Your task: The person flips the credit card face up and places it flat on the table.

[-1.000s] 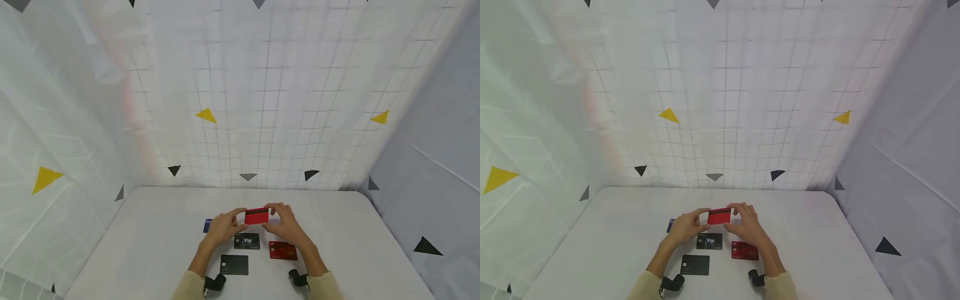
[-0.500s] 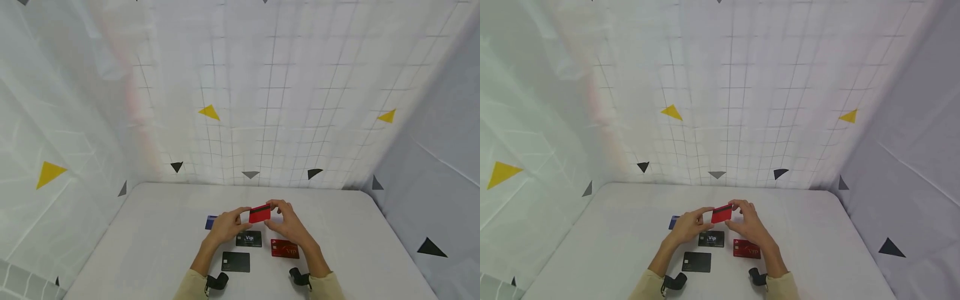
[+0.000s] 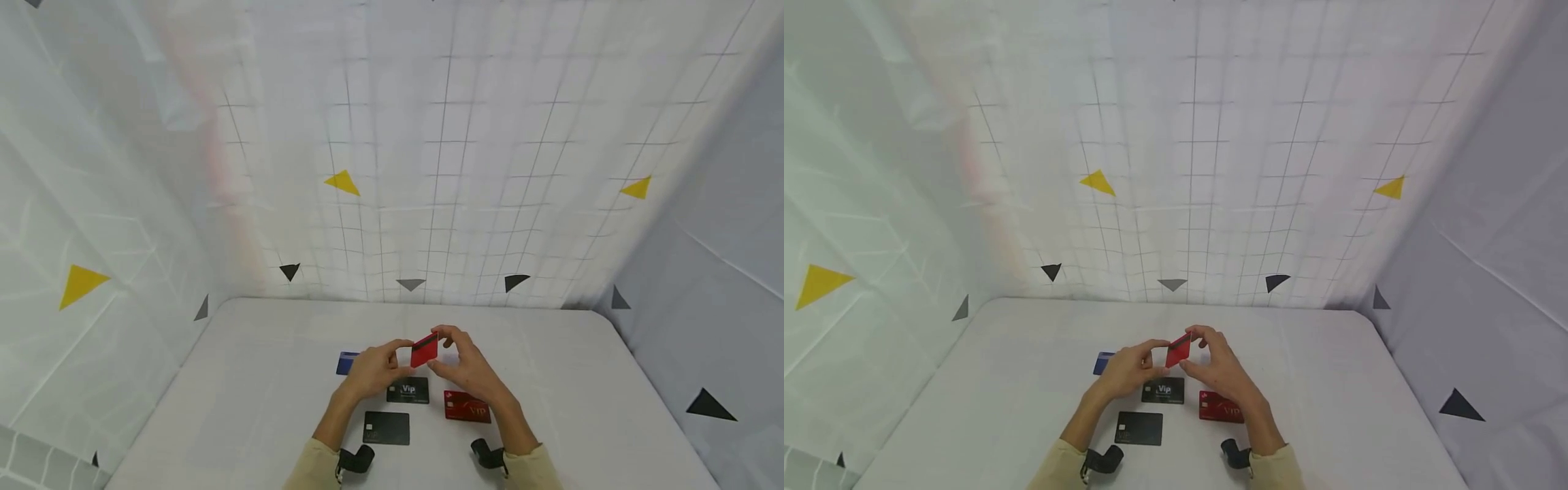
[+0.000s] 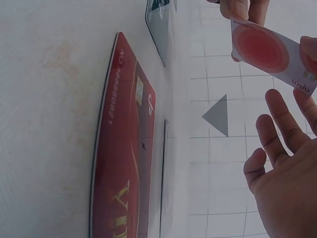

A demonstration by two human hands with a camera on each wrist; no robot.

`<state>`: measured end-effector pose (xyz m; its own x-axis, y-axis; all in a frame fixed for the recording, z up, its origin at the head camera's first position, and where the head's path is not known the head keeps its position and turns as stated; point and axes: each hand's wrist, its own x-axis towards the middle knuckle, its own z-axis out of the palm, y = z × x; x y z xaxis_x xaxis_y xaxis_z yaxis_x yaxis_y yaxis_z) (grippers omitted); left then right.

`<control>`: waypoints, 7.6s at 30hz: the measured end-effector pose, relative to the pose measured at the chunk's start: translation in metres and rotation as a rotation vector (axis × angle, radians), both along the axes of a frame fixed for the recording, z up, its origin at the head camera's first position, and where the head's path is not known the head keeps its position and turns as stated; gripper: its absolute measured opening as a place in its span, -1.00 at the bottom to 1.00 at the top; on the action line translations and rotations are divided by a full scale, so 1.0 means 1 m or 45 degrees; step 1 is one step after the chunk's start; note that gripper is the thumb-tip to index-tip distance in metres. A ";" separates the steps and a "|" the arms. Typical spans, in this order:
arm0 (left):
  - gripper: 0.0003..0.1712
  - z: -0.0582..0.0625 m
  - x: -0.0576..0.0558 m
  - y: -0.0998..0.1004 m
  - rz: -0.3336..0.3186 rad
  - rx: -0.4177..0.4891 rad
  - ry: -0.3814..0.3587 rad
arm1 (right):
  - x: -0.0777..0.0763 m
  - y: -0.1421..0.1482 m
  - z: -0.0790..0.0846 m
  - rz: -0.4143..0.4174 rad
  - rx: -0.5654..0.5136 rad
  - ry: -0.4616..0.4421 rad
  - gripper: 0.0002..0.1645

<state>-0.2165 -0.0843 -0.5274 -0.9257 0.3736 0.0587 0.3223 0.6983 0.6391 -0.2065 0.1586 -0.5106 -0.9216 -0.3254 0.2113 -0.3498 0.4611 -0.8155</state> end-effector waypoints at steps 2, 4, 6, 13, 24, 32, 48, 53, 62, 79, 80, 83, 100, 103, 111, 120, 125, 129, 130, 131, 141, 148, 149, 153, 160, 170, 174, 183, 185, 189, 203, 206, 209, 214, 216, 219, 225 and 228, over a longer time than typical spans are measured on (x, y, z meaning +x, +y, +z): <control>-0.38 0.001 0.000 -0.001 0.000 0.010 0.005 | 0.001 -0.001 0.000 -0.001 -0.005 0.006 -0.23; -0.38 0.002 0.001 -0.002 -0.002 0.017 0.010 | 0.001 -0.003 0.001 -0.003 -0.001 0.010 -0.22; -0.38 0.002 0.001 -0.003 -0.006 0.023 0.014 | 0.002 -0.005 0.001 0.005 0.002 0.008 -0.20; -0.36 0.001 0.001 -0.003 -0.017 0.019 0.031 | 0.001 -0.011 0.002 0.039 -0.001 0.007 -0.18; -0.33 0.004 0.005 0.000 -0.048 0.034 0.009 | 0.001 -0.014 0.003 0.122 -0.072 0.044 -0.22; -0.35 0.005 0.005 -0.002 -0.049 0.046 0.022 | 0.003 -0.013 0.003 0.098 -0.073 0.065 -0.23; -0.26 0.012 0.003 -0.005 -0.042 0.098 0.062 | 0.004 -0.007 0.001 -0.029 0.234 0.126 -0.19; -0.20 0.013 0.003 -0.006 -0.060 0.122 0.081 | 0.004 -0.008 0.002 -0.036 0.350 0.197 -0.21; -0.28 0.015 0.004 -0.005 -0.057 0.108 0.108 | 0.007 -0.014 0.009 -0.043 0.450 0.202 -0.22; -0.24 0.009 0.005 -0.004 -0.042 0.042 0.112 | 0.008 -0.018 0.004 -0.113 0.633 0.271 -0.19; -0.25 0.009 0.005 -0.004 -0.040 0.039 0.117 | 0.008 -0.018 0.004 -0.114 0.630 0.271 -0.19; -0.29 0.009 0.005 -0.005 -0.034 0.029 0.137 | 0.008 -0.018 0.005 -0.115 0.625 0.266 -0.19; -0.31 0.013 0.000 -0.014 -0.011 -0.016 0.228 | -0.001 -0.003 -0.003 -0.204 0.651 0.277 -0.23; -0.31 0.014 -0.001 -0.016 0.005 -0.020 0.233 | -0.004 -0.003 -0.002 -0.201 0.640 0.282 -0.24; -0.32 0.013 -0.006 -0.020 0.070 -0.097 0.218 | -0.015 -0.009 -0.007 -0.183 0.598 0.245 -0.26; -0.34 -0.001 -0.010 -0.016 0.134 -0.184 0.179 | -0.022 -0.011 -0.016 -0.175 0.669 0.168 -0.30; -0.37 -0.007 -0.010 -0.011 0.160 -0.265 0.176 | -0.026 -0.014 -0.018 -0.146 0.763 0.120 -0.33; -0.39 -0.008 -0.007 -0.010 0.205 -0.302 0.160 | -0.031 -0.019 -0.019 -0.091 0.812 0.102 -0.37; -0.40 -0.008 -0.006 -0.009 0.216 -0.298 0.161 | -0.032 -0.021 -0.018 -0.079 0.817 0.098 -0.38; -0.41 -0.008 -0.006 -0.009 0.220 -0.297 0.159 | -0.034 -0.022 -0.018 -0.072 0.825 0.092 -0.38; -0.42 -0.012 -0.003 -0.006 0.232 -0.339 0.117 | -0.036 -0.027 -0.015 -0.056 0.838 0.036 -0.41; -0.40 -0.013 0.000 -0.005 0.233 -0.319 0.079 | -0.035 -0.028 -0.015 -0.067 0.840 -0.006 -0.41; -0.40 -0.013 0.000 -0.005 0.235 -0.319 0.077 | -0.035 -0.028 -0.016 -0.067 0.842 -0.008 -0.41; -0.39 -0.014 0.001 -0.005 0.241 -0.310 0.075 | -0.034 -0.027 -0.016 -0.062 0.846 -0.014 -0.41; -0.38 -0.015 0.002 -0.004 0.251 -0.300 0.053 | -0.031 -0.026 -0.016 -0.060 0.838 0.006 -0.40; -0.40 -0.008 0.001 -0.013 0.256 -0.356 0.133 | -0.023 -0.027 -0.011 -0.065 0.668 0.032 -0.39; -0.37 0.001 0.001 -0.018 0.261 -0.328 0.166 | -0.017 -0.024 0.002 -0.046 0.495 0.046 -0.47; -0.45 0.018 0.001 -0.029 0.254 -0.219 0.202 | -0.007 -0.008 0.025 -0.102 0.344 0.053 -0.50; -0.44 0.019 0.000 -0.033 0.266 -0.212 0.188 | -0.007 -0.007 0.027 -0.102 0.341 0.061 -0.49; -0.39 0.022 -0.002 -0.046 0.242 -0.182 0.143 | -0.007 -0.006 0.025 -0.097 0.338 0.050 -0.46; -0.19 0.024 -0.003 -0.107 0.231 -0.134 -0.047 | -0.002 -0.028 0.019 -0.046 0.388 0.127 -0.38; -0.15 0.024 -0.001 -0.114 0.226 -0.142 -0.097 | -0.001 -0.036 0.019 -0.018 0.397 0.140 -0.40; -0.15 0.024 -0.001 -0.118 0.226 -0.153 -0.131 | 0.000 -0.044 0.018 0.006 0.418 0.121 -0.39; -0.18 0.019 -0.001 -0.123 0.217 -0.174 -0.159 | -0.004 -0.054 0.014 0.055 0.435 0.076 -0.41; -0.19 0.016 -0.001 -0.123 0.223 -0.178 -0.168 | -0.006 -0.057 0.011 0.066 0.439 0.076 -0.42; -0.20 0.013 -0.003 -0.124 0.242 -0.180 -0.200 | -0.012 -0.061 0.005 0.086 0.470 0.093 -0.42; -0.19 0.009 -0.004 -0.122 0.265 -0.183 -0.243 | -0.017 -0.074 -0.002 0.127 0.568 0.139 -0.39; -0.20 0.008 -0.003 -0.121 0.270 -0.194 -0.248 | -0.017 -0.081 -0.004 0.123 0.631 0.138 -0.36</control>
<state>-0.2194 -0.2055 -0.5195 -0.9722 0.1620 -0.1689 0.0413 0.8293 0.5572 -0.2239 0.0773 -0.5146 -0.8636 -0.4936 0.1029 -0.4807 0.7442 -0.4638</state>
